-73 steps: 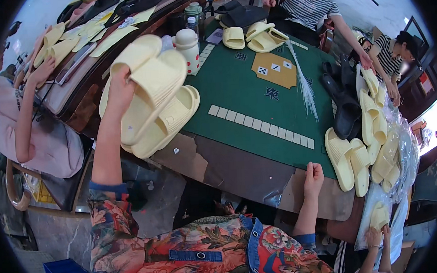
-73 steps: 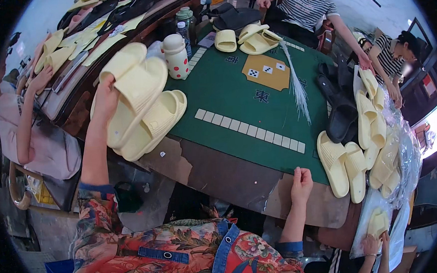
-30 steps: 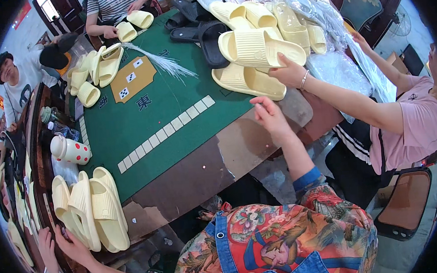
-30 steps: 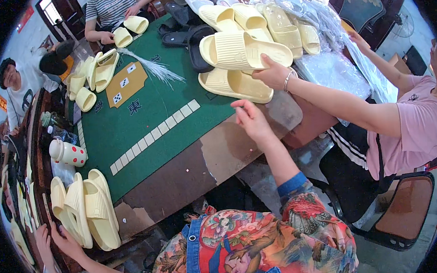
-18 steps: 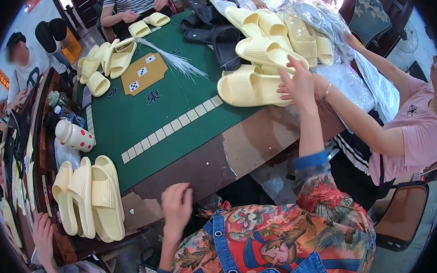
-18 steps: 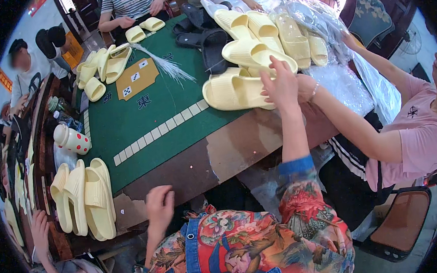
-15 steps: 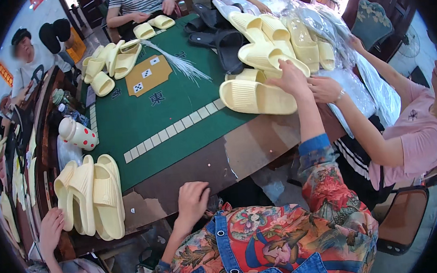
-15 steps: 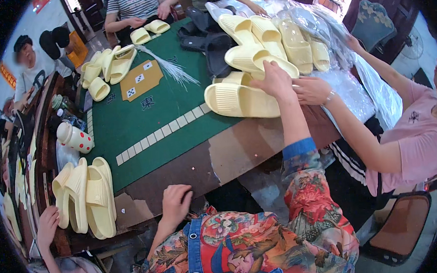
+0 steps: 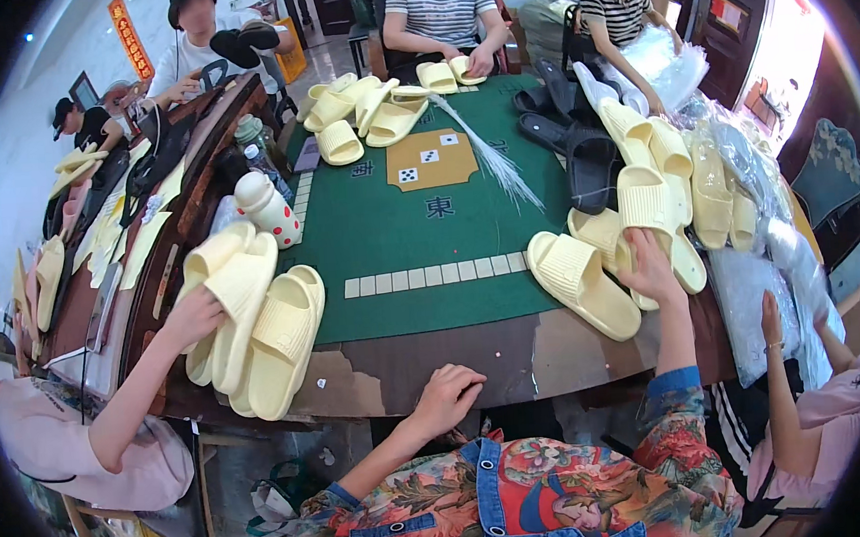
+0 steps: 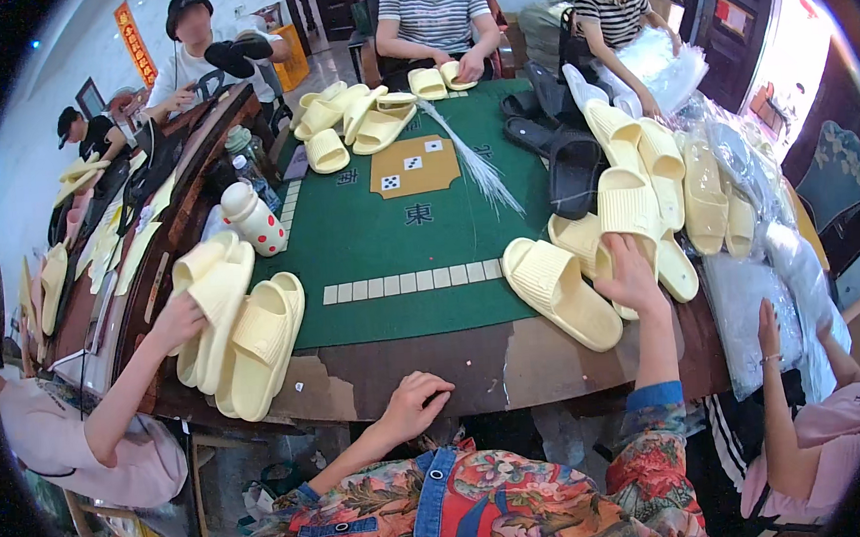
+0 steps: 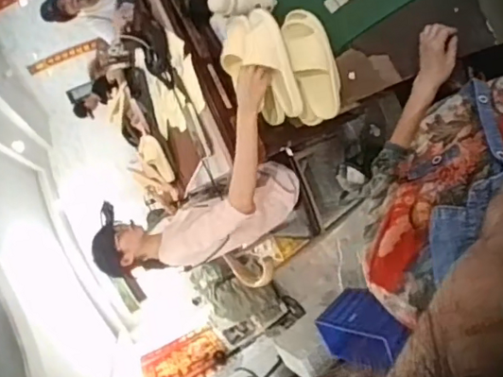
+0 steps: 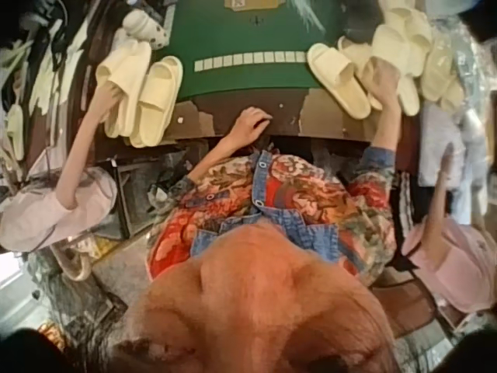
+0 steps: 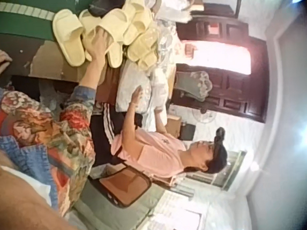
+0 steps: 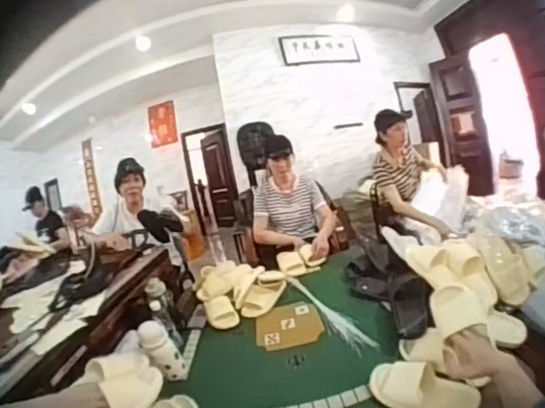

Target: The person attaches pairs of slippers together by threading plastic ties through them by hand and sets the fastened slippers on the table.

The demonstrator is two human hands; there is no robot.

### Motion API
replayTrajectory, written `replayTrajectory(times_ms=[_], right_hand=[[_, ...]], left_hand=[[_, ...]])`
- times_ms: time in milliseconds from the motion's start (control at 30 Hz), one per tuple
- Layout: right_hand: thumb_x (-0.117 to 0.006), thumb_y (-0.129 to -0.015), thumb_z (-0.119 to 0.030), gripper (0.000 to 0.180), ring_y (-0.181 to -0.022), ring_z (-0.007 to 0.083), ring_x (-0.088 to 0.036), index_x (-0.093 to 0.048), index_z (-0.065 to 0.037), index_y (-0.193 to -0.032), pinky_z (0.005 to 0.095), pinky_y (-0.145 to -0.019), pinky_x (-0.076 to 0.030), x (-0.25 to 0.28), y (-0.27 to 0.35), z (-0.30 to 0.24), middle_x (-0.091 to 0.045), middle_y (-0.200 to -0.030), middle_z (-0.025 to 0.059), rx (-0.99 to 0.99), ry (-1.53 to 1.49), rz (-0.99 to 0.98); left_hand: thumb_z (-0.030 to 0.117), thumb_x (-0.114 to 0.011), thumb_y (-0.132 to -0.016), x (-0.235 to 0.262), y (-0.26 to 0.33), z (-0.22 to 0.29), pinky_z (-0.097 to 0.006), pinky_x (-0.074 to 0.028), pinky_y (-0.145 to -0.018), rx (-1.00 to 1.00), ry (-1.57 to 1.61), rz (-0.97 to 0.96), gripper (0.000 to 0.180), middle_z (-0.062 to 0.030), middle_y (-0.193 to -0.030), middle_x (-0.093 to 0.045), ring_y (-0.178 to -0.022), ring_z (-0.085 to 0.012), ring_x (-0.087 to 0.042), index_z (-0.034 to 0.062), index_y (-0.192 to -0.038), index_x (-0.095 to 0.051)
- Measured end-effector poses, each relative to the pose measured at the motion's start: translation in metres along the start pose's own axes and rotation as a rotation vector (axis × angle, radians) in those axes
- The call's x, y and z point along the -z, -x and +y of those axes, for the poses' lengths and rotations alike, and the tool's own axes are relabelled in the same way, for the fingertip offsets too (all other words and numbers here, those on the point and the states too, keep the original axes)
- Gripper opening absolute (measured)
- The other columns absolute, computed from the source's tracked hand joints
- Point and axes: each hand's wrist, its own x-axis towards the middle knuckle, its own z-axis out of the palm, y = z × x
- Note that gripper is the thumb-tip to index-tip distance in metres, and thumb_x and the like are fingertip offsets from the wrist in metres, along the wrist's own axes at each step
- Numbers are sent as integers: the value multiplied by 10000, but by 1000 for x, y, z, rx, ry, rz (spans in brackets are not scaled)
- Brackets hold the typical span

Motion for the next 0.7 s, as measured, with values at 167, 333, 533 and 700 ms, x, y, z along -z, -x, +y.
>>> replayTrajectory(times_ms=[167,333,533,700], right_hand=[[-722,-600,-384,706,-918,357,-520,-417,8,-1103,419,-711,-466,-14,2,-14,-439,-1086,181,10,287,137],[-643,-708,-393,406,-722,341,-558,-533,-2,-711,426,-580,-457,-45,-34,-1,-532,-825,169,-164,275,438],[-572,-803,-291,290,-610,345,-552,-527,-18,-717,417,-522,-441,-49,-42,-34,-548,-800,133,-13,113,569],[-521,-822,-218,219,-776,359,-550,-545,-5,-862,437,-648,-444,-34,-27,-12,-529,-927,170,-106,148,280]], left_hand=[[106,-564,-772,-4,-3,-1,-335,-369,-687,25,-39,23,85,-60,-788,-552,-774,-240,-508,60,-842,-578],[120,-574,-771,-7,-15,4,-331,-357,-669,-5,-70,-29,91,-60,-749,-543,-748,-236,-502,67,-842,-594],[121,-556,-783,-10,-10,5,-332,-359,-678,20,-25,-15,88,-63,-763,-544,-759,-235,-498,63,-843,-581],[95,-573,-779,-5,-6,5,-341,-407,-707,-16,41,-33,115,-91,-806,-570,-789,-257,-517,33,-874,-589]])
